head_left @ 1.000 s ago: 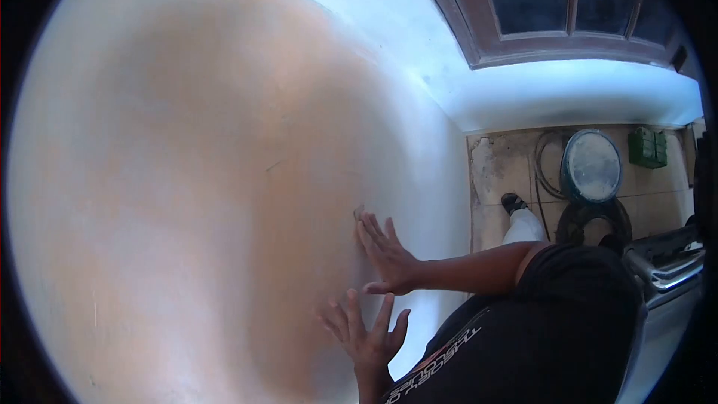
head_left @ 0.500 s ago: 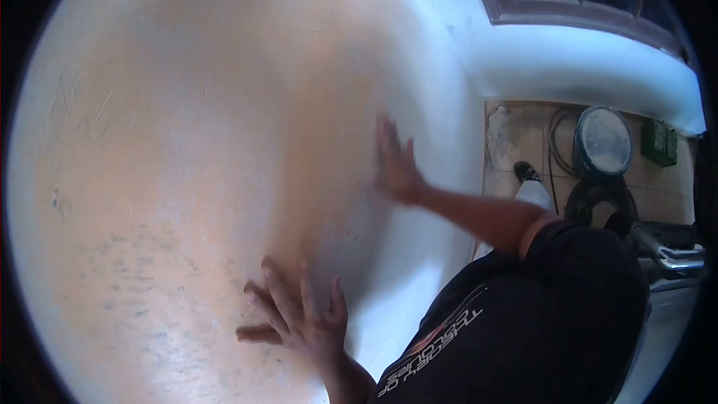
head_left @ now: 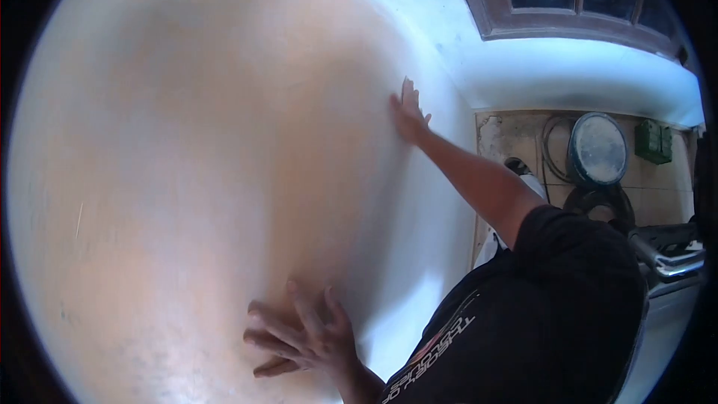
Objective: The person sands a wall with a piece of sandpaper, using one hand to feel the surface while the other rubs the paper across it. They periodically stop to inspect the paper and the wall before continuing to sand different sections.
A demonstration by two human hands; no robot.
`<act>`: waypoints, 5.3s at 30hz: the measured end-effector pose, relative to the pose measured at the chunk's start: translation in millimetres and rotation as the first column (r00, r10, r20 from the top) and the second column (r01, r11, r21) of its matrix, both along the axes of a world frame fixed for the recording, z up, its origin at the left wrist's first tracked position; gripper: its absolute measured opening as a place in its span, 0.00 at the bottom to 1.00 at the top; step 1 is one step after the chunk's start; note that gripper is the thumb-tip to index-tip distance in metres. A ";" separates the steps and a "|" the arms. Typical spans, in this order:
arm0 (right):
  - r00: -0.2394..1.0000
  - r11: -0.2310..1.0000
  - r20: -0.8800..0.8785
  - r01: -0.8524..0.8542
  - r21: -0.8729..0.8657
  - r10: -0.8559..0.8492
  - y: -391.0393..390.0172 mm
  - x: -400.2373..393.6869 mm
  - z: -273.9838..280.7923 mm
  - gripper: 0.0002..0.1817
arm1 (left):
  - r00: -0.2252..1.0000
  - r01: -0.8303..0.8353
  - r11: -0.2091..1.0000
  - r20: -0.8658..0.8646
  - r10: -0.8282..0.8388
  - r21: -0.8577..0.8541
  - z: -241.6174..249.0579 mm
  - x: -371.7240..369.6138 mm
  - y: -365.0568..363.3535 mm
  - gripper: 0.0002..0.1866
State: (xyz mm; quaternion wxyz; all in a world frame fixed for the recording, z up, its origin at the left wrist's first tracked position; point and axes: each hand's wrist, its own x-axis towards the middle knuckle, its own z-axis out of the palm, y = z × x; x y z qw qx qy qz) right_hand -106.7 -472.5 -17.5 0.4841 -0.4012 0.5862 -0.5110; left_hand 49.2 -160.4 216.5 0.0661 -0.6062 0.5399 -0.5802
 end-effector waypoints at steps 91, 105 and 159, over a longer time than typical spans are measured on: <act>0.982 0.967 -0.003 -0.186 -0.175 0.188 61.0 13.2 50.4 0.54 | 0.645 0.455 0.890 -0.674 -0.360 -0.040 -92.6 -56.9 -13.6 0.37; 0.810 -0.177 -0.562 -0.586 -0.791 -0.170 185.7 93.9 189.1 0.23 | 0.433 0.280 0.929 -0.832 -0.346 -0.241 -89.7 -17.1 154.4 0.17; 0.752 -0.576 -0.510 -0.653 -0.491 -0.418 352.9 175.3 295.7 0.27 | 0.715 -0.694 -0.091 -0.669 -0.202 -0.714 -103.8 194.9 331.5 0.25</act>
